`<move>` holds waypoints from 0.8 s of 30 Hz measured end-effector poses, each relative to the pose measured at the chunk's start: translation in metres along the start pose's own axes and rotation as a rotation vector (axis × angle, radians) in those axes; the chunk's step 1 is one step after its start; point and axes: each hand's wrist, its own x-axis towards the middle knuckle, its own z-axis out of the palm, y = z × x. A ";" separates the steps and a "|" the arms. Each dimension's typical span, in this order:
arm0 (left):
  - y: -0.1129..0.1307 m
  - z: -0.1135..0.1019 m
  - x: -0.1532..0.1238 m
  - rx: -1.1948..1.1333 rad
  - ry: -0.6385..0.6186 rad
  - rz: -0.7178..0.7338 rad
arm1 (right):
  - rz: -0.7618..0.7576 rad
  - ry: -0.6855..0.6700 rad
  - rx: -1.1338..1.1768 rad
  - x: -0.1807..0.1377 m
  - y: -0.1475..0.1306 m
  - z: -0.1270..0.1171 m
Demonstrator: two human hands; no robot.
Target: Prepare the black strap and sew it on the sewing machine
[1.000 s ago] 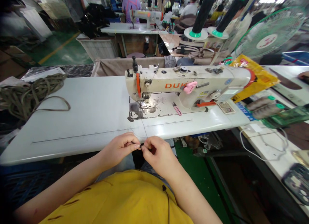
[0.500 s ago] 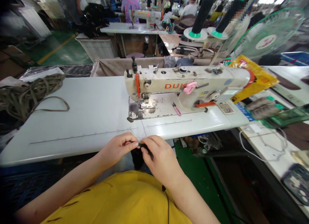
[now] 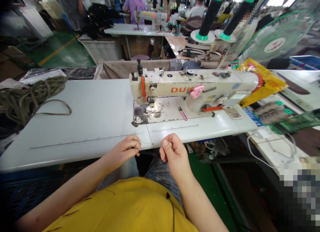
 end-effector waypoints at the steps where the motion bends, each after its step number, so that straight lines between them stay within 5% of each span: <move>1: 0.001 0.001 0.001 -0.011 -0.049 0.008 | 0.007 -0.009 0.015 0.000 0.000 0.002; 7: 0.016 0.016 0.003 -0.281 -0.442 -0.092 | 0.074 -0.182 0.040 -0.002 -0.001 0.017; 12: 0.009 0.012 0.008 -0.116 -0.203 -0.106 | -0.022 -0.084 -0.054 -0.001 0.000 -0.001; 15: 0.006 0.004 0.009 -0.048 -0.173 -0.073 | -0.090 -0.048 -0.329 -0.001 -0.001 -0.014; 19: 0.013 0.001 0.010 -0.104 -0.184 -0.066 | -0.172 -0.196 -0.759 -0.002 -0.007 -0.016; 24: 0.015 0.008 0.009 -0.050 -0.150 -0.020 | -0.145 -0.345 -0.678 -0.004 0.000 -0.014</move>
